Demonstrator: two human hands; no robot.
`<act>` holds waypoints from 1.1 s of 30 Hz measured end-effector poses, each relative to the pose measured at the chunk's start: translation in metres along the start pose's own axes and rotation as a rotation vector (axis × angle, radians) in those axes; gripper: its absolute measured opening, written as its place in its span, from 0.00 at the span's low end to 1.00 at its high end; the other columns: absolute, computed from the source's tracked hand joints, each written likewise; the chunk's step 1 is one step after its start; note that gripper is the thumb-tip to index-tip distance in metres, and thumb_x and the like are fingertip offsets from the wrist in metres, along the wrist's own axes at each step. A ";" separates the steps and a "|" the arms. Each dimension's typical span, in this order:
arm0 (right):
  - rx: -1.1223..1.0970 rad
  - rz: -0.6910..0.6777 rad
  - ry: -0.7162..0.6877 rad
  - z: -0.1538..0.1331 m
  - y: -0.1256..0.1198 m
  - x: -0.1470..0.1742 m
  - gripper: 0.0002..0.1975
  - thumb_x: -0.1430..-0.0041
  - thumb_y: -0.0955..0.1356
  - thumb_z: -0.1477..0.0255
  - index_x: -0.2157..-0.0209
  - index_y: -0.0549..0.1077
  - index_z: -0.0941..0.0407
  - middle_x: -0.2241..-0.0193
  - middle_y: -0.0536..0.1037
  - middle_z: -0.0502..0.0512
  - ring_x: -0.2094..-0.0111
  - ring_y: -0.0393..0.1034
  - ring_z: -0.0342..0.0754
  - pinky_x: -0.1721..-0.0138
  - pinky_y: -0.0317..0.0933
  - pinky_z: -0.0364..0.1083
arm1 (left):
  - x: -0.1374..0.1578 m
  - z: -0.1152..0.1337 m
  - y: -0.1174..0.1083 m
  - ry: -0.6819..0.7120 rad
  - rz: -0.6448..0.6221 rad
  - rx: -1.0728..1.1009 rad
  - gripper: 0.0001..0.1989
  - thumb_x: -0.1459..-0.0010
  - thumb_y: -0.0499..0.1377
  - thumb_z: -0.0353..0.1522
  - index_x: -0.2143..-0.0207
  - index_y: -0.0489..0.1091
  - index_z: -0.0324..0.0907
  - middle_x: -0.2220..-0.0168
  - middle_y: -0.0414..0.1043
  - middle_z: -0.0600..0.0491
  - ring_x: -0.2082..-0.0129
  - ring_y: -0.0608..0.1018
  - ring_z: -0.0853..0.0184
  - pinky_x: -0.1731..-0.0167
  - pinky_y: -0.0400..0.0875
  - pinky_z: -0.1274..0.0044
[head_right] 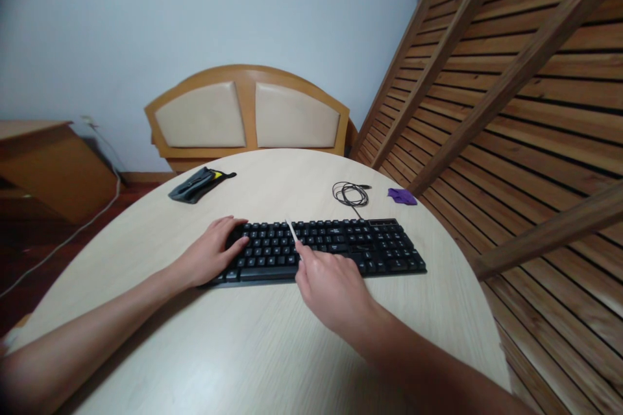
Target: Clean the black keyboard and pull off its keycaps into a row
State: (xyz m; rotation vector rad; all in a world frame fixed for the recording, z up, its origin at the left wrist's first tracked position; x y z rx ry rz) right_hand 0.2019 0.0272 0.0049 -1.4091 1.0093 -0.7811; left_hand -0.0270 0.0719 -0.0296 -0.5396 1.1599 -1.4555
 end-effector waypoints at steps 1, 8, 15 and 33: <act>0.017 -0.016 0.005 -0.001 0.000 0.002 0.21 0.34 0.60 0.73 0.42 0.70 0.55 0.63 0.83 0.56 0.67 0.79 0.52 0.67 0.67 0.48 | 0.000 0.000 0.000 0.000 -0.001 -0.001 0.21 0.35 0.50 0.43 0.47 0.67 0.40 0.49 0.72 0.44 0.44 0.69 0.53 0.43 0.64 0.58; 0.144 -0.170 0.048 -0.006 -0.001 0.010 0.20 0.37 0.61 0.76 0.44 0.69 0.57 0.70 0.83 0.57 0.69 0.79 0.57 0.72 0.63 0.49 | 0.000 0.002 0.000 -0.009 -0.019 -0.007 0.21 0.34 0.49 0.43 0.46 0.66 0.40 0.49 0.71 0.44 0.43 0.69 0.53 0.41 0.63 0.58; 0.208 -0.216 0.045 -0.008 -0.003 0.014 0.20 0.41 0.61 0.77 0.47 0.69 0.57 0.74 0.81 0.56 0.72 0.79 0.57 0.76 0.55 0.47 | 0.001 0.001 0.000 0.005 0.006 0.009 0.20 0.34 0.50 0.43 0.47 0.67 0.41 0.49 0.72 0.44 0.43 0.69 0.53 0.42 0.64 0.58; 0.170 -0.256 0.005 -0.022 -0.002 0.027 0.22 0.40 0.61 0.77 0.45 0.68 0.60 0.73 0.81 0.56 0.72 0.78 0.55 0.76 0.51 0.47 | 0.000 -0.001 0.002 0.008 0.005 0.010 0.21 0.34 0.50 0.43 0.47 0.66 0.40 0.49 0.72 0.44 0.43 0.69 0.53 0.42 0.64 0.57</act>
Point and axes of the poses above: each hand's wrist, its own x-axis away from the middle knuckle, its own y-axis out of the palm, z = x × y, the point moved 6 cm from there along -x, towards the middle knuckle
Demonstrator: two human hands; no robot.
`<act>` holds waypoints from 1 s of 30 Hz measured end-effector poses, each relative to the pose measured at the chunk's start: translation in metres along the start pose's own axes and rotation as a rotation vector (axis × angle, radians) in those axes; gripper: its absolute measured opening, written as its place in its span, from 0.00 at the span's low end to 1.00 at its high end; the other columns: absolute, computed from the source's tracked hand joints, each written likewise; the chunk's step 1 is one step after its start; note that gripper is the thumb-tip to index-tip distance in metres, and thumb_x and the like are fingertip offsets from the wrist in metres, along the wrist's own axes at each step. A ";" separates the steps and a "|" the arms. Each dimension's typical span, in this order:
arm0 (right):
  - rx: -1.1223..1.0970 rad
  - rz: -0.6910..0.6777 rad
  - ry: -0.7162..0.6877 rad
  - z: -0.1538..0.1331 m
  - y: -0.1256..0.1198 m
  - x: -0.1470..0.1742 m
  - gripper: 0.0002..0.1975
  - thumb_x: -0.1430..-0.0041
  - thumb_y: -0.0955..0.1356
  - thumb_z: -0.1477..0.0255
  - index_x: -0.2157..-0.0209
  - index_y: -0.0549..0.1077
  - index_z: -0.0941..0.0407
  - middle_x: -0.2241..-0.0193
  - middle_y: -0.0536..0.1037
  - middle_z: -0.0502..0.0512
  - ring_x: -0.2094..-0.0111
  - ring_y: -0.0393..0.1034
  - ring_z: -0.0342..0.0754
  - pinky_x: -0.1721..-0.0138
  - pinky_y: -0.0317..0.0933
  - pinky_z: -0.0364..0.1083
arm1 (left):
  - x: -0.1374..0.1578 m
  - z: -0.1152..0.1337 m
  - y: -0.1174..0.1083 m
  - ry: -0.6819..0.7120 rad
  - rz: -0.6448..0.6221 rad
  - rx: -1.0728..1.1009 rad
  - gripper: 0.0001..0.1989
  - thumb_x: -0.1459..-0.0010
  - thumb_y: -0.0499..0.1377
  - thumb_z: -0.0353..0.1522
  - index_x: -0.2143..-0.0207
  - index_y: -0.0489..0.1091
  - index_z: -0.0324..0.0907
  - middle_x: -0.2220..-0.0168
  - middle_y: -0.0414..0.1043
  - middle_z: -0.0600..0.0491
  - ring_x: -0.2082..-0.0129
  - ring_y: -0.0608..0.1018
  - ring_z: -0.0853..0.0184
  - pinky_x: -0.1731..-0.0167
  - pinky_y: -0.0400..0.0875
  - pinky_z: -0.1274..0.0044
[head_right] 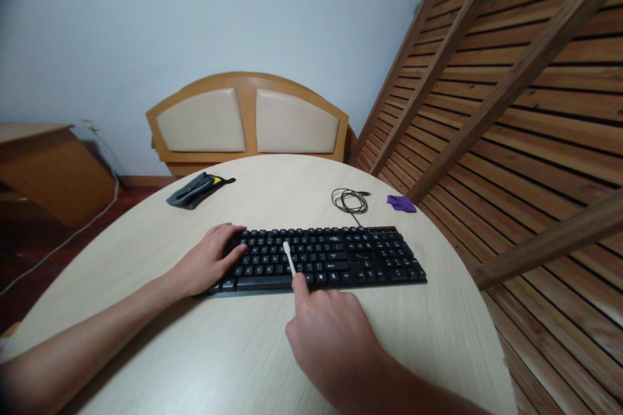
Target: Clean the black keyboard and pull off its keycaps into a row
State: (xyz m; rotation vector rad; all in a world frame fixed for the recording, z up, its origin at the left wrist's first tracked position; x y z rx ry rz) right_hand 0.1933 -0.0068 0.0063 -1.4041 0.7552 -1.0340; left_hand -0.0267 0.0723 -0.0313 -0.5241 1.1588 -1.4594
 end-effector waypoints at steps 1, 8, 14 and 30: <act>-0.002 0.003 0.001 0.000 -0.001 -0.001 0.22 0.40 0.61 0.76 0.45 0.68 0.60 0.73 0.81 0.56 0.72 0.78 0.55 0.76 0.50 0.47 | 0.000 0.000 0.000 0.004 0.003 0.001 0.20 0.34 0.50 0.43 0.47 0.66 0.40 0.49 0.72 0.44 0.43 0.69 0.53 0.42 0.64 0.57; -0.006 -0.024 0.017 0.003 -0.003 -0.003 0.20 0.40 0.60 0.77 0.47 0.68 0.59 0.73 0.81 0.56 0.71 0.78 0.56 0.76 0.48 0.47 | 0.001 0.001 -0.001 0.011 0.011 0.002 0.20 0.34 0.51 0.43 0.47 0.66 0.41 0.49 0.72 0.45 0.44 0.69 0.54 0.43 0.64 0.58; -0.001 -0.078 -0.001 0.000 -0.004 0.001 0.19 0.42 0.60 0.78 0.49 0.69 0.61 0.72 0.81 0.58 0.70 0.78 0.56 0.76 0.47 0.48 | 0.000 -0.002 0.001 0.007 -0.009 -0.006 0.20 0.34 0.50 0.43 0.46 0.66 0.40 0.49 0.71 0.44 0.43 0.68 0.54 0.42 0.63 0.58; -0.008 -0.073 0.010 0.001 -0.002 0.000 0.22 0.39 0.60 0.77 0.44 0.68 0.60 0.71 0.82 0.59 0.70 0.78 0.56 0.73 0.55 0.47 | 0.000 -0.001 0.001 -0.007 -0.013 -0.006 0.21 0.34 0.50 0.43 0.47 0.66 0.40 0.49 0.71 0.44 0.43 0.69 0.54 0.42 0.63 0.59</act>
Point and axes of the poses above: each hand's wrist, its own x-axis away from the middle knuckle, its own y-axis out of the palm, z = x × y, the point moved 6 cm from there along -x, towards the middle knuckle
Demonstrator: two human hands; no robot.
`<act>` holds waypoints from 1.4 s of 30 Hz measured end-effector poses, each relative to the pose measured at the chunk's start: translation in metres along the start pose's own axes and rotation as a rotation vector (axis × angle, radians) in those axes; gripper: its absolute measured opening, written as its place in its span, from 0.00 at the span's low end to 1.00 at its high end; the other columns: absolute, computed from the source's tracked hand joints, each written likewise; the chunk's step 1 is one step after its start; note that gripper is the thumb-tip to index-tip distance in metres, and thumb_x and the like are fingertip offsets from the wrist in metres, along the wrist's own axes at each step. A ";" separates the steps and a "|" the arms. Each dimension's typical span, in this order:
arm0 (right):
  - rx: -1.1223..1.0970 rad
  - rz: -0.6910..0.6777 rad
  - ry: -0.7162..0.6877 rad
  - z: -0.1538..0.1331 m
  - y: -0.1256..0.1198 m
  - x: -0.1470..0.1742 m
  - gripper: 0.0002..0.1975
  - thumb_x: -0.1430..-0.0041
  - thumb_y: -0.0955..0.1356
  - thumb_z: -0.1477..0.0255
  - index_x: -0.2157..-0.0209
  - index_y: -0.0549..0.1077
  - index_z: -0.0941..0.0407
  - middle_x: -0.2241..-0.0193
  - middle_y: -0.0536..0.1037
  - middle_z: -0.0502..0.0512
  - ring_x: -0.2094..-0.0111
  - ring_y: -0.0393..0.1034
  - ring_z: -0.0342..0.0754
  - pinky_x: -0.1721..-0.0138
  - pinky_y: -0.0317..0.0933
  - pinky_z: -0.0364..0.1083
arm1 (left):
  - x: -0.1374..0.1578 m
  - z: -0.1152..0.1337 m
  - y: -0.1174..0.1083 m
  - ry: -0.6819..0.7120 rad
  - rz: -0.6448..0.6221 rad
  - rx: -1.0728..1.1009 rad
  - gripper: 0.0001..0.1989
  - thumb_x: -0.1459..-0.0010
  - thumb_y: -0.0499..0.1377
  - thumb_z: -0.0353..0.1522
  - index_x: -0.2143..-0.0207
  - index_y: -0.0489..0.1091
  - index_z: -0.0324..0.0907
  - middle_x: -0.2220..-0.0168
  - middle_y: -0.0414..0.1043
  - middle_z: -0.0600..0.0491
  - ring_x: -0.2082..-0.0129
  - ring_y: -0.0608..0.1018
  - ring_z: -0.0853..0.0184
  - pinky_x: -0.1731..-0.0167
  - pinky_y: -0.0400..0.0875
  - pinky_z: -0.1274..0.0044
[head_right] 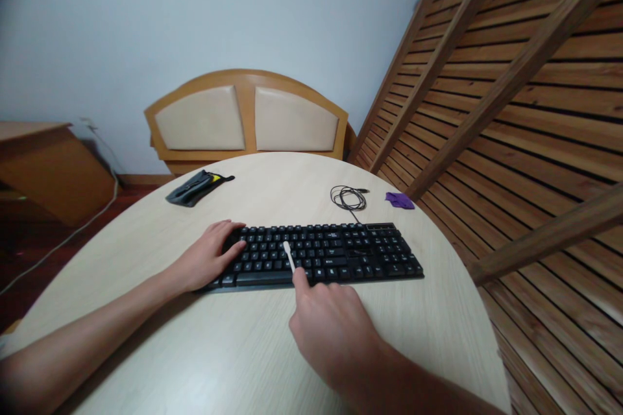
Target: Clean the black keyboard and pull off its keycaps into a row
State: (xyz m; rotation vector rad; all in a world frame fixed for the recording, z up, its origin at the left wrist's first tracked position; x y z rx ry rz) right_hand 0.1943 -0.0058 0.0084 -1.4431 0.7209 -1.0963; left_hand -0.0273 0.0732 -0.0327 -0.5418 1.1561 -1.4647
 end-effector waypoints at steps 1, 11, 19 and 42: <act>-0.001 0.020 -0.007 0.001 -0.001 -0.001 0.23 0.40 0.61 0.76 0.43 0.67 0.60 0.72 0.81 0.59 0.70 0.78 0.56 0.73 0.55 0.47 | 0.000 0.000 0.000 0.002 0.001 0.001 0.21 0.34 0.50 0.43 0.47 0.66 0.40 0.49 0.71 0.44 0.44 0.69 0.54 0.42 0.63 0.59; -0.049 0.133 -0.032 0.008 0.002 -0.007 0.29 0.39 0.60 0.74 0.36 0.61 0.57 0.72 0.81 0.57 0.71 0.77 0.55 0.72 0.56 0.47 | 0.000 0.003 -0.002 0.009 0.001 0.003 0.20 0.34 0.50 0.43 0.47 0.66 0.41 0.50 0.71 0.44 0.44 0.69 0.53 0.42 0.64 0.57; -0.014 0.081 -0.024 0.004 -0.001 -0.003 0.25 0.42 0.61 0.77 0.42 0.68 0.59 0.71 0.82 0.58 0.71 0.78 0.55 0.73 0.57 0.47 | 0.000 0.004 -0.002 0.007 -0.011 -0.006 0.20 0.34 0.50 0.43 0.47 0.66 0.39 0.51 0.72 0.44 0.45 0.69 0.54 0.42 0.64 0.59; 0.108 0.074 -0.096 -0.007 0.011 0.013 0.26 0.45 0.65 0.80 0.43 0.66 0.61 0.77 0.78 0.55 0.77 0.74 0.50 0.78 0.51 0.46 | 0.000 0.001 -0.002 0.011 0.016 0.014 0.20 0.34 0.51 0.44 0.47 0.67 0.41 0.49 0.72 0.44 0.44 0.70 0.53 0.43 0.65 0.57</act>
Point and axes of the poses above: each hand's wrist, its own x-axis away from the middle knuckle, its own y-axis out of the palm, z = x × y, the point moved 6 cm from there along -x, towards the middle knuckle
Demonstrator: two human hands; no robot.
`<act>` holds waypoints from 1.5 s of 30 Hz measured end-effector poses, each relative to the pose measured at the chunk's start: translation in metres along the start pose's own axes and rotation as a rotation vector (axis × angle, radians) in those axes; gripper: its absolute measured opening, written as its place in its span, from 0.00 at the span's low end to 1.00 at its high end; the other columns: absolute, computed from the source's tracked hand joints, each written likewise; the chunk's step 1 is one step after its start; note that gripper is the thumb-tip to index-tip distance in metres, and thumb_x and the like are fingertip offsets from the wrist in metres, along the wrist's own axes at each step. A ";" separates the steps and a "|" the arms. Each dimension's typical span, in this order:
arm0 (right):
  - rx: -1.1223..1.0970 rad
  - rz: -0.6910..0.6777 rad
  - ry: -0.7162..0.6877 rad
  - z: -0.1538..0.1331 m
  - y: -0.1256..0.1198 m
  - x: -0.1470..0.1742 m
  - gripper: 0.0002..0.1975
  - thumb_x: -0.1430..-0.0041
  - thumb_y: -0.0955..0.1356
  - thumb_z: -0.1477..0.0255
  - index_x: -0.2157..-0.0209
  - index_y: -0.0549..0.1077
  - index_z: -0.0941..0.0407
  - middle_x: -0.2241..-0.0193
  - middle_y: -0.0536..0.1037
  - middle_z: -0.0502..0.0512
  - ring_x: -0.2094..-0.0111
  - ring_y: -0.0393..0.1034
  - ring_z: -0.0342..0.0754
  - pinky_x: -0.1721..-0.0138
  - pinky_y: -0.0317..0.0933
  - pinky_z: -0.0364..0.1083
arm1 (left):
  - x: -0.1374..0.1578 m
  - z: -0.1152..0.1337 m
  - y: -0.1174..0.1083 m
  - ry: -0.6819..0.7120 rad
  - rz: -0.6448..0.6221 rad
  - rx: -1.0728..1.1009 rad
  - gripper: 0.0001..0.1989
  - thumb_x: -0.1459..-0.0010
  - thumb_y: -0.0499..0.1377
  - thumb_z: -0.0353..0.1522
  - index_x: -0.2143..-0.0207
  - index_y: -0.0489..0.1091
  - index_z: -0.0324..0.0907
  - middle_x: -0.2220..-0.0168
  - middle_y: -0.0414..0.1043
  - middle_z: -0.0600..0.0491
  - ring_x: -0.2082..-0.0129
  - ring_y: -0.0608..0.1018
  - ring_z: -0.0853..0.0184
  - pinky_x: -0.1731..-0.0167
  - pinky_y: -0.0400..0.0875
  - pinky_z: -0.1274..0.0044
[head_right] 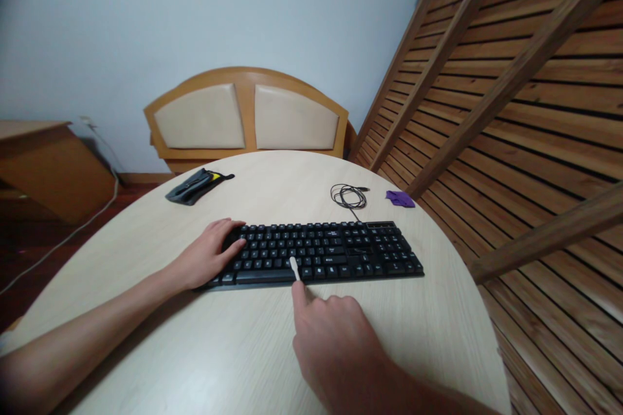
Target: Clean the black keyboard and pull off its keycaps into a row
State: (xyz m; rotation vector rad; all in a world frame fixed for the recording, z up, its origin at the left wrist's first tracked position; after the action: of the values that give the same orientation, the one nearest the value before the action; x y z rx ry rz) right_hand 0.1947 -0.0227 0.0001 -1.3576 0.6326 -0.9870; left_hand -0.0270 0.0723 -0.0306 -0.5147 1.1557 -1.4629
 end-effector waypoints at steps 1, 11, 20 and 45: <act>0.009 -0.007 -0.005 -0.001 -0.001 0.000 0.26 0.46 0.64 0.80 0.43 0.67 0.61 0.77 0.79 0.56 0.77 0.74 0.50 0.78 0.51 0.46 | 0.000 0.000 0.000 -0.001 -0.004 -0.001 0.20 0.34 0.51 0.44 0.47 0.67 0.41 0.49 0.72 0.44 0.44 0.70 0.53 0.43 0.65 0.57; -0.020 -0.019 -0.019 -0.003 -0.006 -0.003 0.28 0.44 0.63 0.79 0.40 0.66 0.62 0.74 0.81 0.57 0.75 0.76 0.53 0.78 0.53 0.47 | -0.001 0.002 0.000 0.005 0.000 0.001 0.20 0.34 0.50 0.43 0.48 0.67 0.41 0.50 0.72 0.45 0.45 0.70 0.54 0.44 0.65 0.57; -0.053 0.046 -0.028 0.003 -0.004 -0.015 0.31 0.40 0.62 0.79 0.35 0.61 0.58 0.67 0.82 0.57 0.71 0.78 0.52 0.75 0.59 0.46 | 0.000 0.001 -0.001 -0.005 -0.007 -0.004 0.20 0.34 0.50 0.44 0.47 0.67 0.41 0.50 0.72 0.45 0.45 0.70 0.53 0.43 0.65 0.58; -0.188 0.202 0.040 0.023 -0.002 -0.029 0.19 0.31 0.61 0.72 0.40 0.67 0.50 0.64 0.81 0.51 0.68 0.78 0.51 0.73 0.63 0.47 | 0.000 0.000 0.001 -0.017 -0.028 -0.023 0.22 0.34 0.50 0.43 0.46 0.67 0.39 0.48 0.71 0.43 0.43 0.68 0.52 0.42 0.63 0.58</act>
State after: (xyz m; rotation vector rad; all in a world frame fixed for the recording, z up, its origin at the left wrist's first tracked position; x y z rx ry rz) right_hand 0.2002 0.0144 0.0005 -1.4086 0.8924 -0.8093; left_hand -0.0263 0.0725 -0.0310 -0.5600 1.1568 -1.4680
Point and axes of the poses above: each hand's wrist, its own x-axis away from the middle knuckle, its own y-axis out of the palm, z = x × y, the point moved 6 cm from there along -x, towards the middle knuckle
